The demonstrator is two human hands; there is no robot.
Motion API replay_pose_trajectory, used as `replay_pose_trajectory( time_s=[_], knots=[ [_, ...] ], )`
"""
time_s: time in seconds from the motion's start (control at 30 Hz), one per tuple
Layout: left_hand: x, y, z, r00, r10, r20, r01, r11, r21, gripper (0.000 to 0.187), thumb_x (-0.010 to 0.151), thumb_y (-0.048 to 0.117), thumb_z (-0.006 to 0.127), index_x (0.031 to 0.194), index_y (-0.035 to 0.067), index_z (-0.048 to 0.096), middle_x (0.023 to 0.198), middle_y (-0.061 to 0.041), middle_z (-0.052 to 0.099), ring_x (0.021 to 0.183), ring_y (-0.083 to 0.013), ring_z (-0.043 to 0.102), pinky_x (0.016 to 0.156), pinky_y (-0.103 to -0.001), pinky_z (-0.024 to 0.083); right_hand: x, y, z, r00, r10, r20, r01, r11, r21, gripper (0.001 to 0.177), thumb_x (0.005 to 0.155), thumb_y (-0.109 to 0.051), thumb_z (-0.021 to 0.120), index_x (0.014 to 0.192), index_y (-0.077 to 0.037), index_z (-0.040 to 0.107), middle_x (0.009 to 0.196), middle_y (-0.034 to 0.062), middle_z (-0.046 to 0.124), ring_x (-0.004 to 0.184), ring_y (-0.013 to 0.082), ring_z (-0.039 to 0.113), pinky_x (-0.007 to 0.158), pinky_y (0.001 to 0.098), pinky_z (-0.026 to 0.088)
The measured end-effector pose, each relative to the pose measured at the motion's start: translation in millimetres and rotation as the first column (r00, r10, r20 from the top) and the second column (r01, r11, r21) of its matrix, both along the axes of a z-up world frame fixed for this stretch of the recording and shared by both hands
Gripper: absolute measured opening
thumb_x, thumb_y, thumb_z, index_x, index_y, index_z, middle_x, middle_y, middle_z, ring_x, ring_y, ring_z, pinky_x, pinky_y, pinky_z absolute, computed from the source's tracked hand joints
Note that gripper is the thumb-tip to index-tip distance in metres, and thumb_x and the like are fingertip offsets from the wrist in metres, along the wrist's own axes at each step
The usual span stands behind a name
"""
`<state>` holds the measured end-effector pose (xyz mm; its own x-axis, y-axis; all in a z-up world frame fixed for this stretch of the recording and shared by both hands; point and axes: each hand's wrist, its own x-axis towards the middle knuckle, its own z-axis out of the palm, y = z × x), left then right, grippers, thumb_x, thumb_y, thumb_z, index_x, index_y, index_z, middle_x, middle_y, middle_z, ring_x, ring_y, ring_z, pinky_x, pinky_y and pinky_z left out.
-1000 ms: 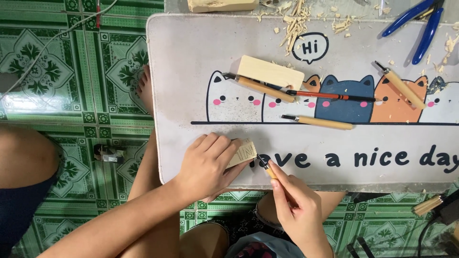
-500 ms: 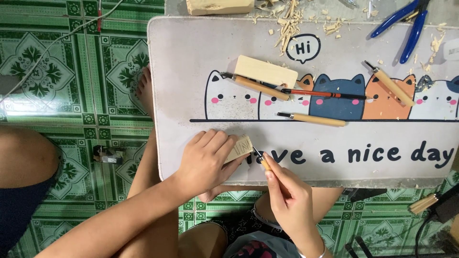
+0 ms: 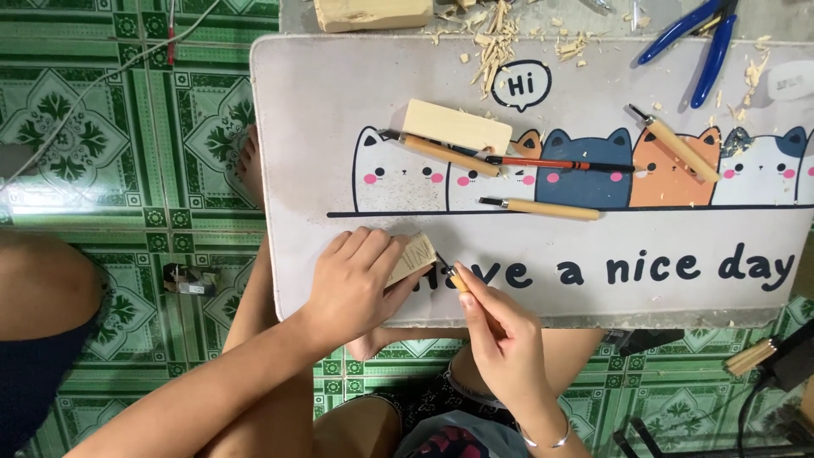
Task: The person carves intricate details into a small wooden block using a hand carving tool on a floor-based workspace.
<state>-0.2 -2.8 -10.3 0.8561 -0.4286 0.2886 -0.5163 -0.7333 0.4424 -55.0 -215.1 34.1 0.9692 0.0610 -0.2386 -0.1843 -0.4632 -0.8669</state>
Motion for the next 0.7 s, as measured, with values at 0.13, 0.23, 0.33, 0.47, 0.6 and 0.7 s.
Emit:
replay_pose_trajectory(
  time_s=[0.13,0.23,0.33,0.47,0.6,0.7],
  knots=[
    [1,0,0,1.000,-0.001,-0.012,0.001,1.000,0.000,0.035,0.098,0.038,0.075,0.106,0.006,0.065,0.089,-0.005,0.058,0.076,-0.0237,0.056,0.066,-0.034,0.046,7,-1,2,0.998,-0.003,-0.061,0.005,0.999,0.032,0.038,0.101,-0.015,0.057,0.136,-0.006,0.066,0.105,0.0023,0.080,0.058,0.0043,0.039,0.048,0.0196,0.036],
    [2,1,0,1.000,0.016,0.004,-0.016,1.000,0.011,0.037,0.097,0.039,0.077,0.107,0.005,0.065,0.089,-0.005,0.058,0.076,-0.0241,0.056,0.066,-0.035,0.046,11,-1,1,0.999,0.021,-0.034,-0.020,0.998,0.051,0.038,0.102,-0.014,0.057,0.138,-0.004,0.064,0.080,-0.0022,0.067,0.057,0.0066,0.035,0.048,0.0218,0.032],
    [3,1,0,1.000,0.007,-0.004,-0.007,1.000,-0.003,0.038,0.097,0.037,0.077,0.111,0.004,0.066,0.088,-0.006,0.058,0.076,-0.0243,0.056,0.067,-0.035,0.047,14,-1,2,0.996,0.013,-0.093,-0.007,0.997,0.072,0.039,0.102,-0.017,0.057,0.139,-0.005,0.065,0.080,-0.0024,0.067,0.057,0.0064,0.035,0.048,0.0223,0.031],
    [4,-4,-1,0.999,-0.004,0.033,0.004,1.000,-0.002,0.037,0.090,0.036,0.079,0.107,0.004,0.069,0.085,-0.007,0.057,0.077,-0.0254,0.060,0.070,-0.036,0.049,22,14,-11,0.998,-0.029,0.058,0.022,0.994,0.108,0.036,0.100,-0.008,0.058,0.135,-0.003,0.066,0.110,0.0138,0.078,0.083,0.0171,0.060,0.069,0.0307,0.050],
    [-1,-5,-2,0.998,-0.042,0.044,0.043,0.999,-0.013,0.034,0.088,0.032,0.076,0.105,0.004,0.069,0.081,-0.008,0.054,0.079,-0.0278,0.062,0.073,-0.037,0.052,30,12,-9,0.979,-0.178,0.099,0.144,0.949,0.280,0.031,0.100,-0.001,0.059,0.129,0.002,0.068,0.125,0.0250,0.072,0.115,0.0269,0.065,0.097,0.0475,0.056],
    [2,-3,3,0.998,-0.069,0.002,0.069,0.995,0.066,0.039,0.099,0.043,0.072,0.103,0.005,0.064,0.090,-0.007,0.059,0.079,-0.0255,0.056,0.068,-0.035,0.045,17,-11,5,0.990,-0.124,0.065,0.125,0.992,-0.011,0.040,0.103,-0.017,0.055,0.140,-0.003,0.060,0.125,0.0118,0.075,0.058,0.0045,0.035,0.051,0.0202,0.036]
  ],
)
